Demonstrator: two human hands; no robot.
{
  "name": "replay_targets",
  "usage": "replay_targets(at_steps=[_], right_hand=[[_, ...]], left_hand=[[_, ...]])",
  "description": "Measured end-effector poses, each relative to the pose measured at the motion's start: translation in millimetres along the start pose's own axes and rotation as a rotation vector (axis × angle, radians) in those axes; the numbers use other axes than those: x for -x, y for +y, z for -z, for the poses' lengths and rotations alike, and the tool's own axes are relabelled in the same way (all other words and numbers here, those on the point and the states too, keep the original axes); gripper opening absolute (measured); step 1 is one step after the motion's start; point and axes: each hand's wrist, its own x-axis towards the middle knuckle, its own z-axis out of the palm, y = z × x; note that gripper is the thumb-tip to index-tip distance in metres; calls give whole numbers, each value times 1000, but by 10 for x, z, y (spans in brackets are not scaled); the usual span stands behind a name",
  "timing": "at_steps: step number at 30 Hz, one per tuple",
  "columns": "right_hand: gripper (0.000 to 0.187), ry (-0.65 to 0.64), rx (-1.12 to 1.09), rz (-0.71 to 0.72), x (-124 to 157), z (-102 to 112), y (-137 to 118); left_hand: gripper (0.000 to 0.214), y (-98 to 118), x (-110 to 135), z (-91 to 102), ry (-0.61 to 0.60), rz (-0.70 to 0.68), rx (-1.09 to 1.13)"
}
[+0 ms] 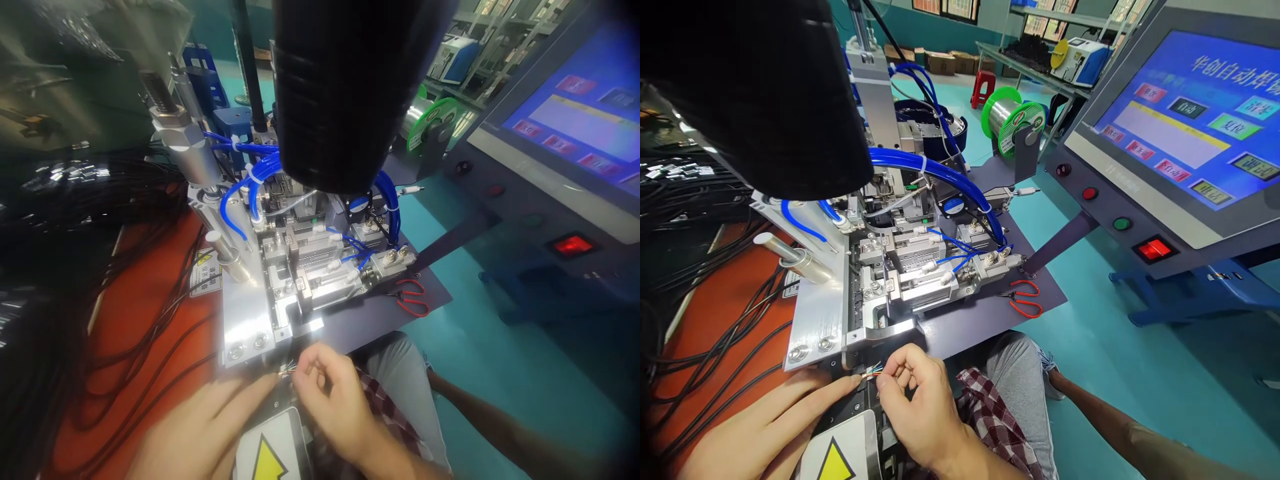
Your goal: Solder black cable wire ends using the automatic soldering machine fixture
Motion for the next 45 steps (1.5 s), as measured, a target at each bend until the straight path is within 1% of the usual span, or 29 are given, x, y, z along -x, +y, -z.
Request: replay_targets(at_steps=[3, 5, 7, 9, 11, 14, 16, 18, 21, 24, 27, 31, 34, 36, 39, 41, 45], right_hand=[[15, -80, -93, -126, -7, 23, 10], [20, -117, -127, -149, -22, 49, -9], [26, -115, -62, -91, -45, 65, -40], [28, -110, 51, -17, -68, 58, -65], [26, -95, 120, 31, -84, 31, -75], [25, -73, 131, 66, -86, -10, -69], [26, -60, 135, 77, -79, -24, -59], [25, -55, 127, 88, -73, -29, -49], [25, -56, 66, 87, -74, -36, -31], [26, -56, -14, 45, -88, -47, -14], [29, -76, -69, 18, -101, -44, 5], [36, -118, -98, 8, -99, 0, 33], [40, -124, -110, -30, -95, 50, 51], [41, -117, -96, -29, -97, 81, 60], [40, -114, -12, 19, -108, 106, 55], [39, -121, 41, 46, -115, 102, 36], [37, -129, 93, 99, -121, 58, -8]], left_hand=[[35, 29, 1, -3, -2, 23, 8], [35, 54, -1, 4, -14, 54, 2], [36, 71, -5, 12, -19, 81, -6], [37, 68, -7, 17, -21, 91, -5], [37, 47, -3, 19, -21, 62, 18], [35, 12, 16, 25, -14, 14, 35], [35, 7, 34, 35, -11, 10, -3], [36, 16, 52, 43, -39, 25, -65], [38, 21, 70, 41, -55, 45, -133], [39, 0, 58, 27, -22, 6, -135], [40, -18, 22, 21, -21, -25, -126], [42, -18, 17, 20, -38, -29, -112], [44, -10, 49, 12, -12, -14, -149], [44, 0, 53, 11, -5, 3, -163], [40, 22, 13, 21, 8, 2, -141], [39, 40, -22, 32, 19, -3, -126], [38, 66, -43, 42, -1, 22, -96]])
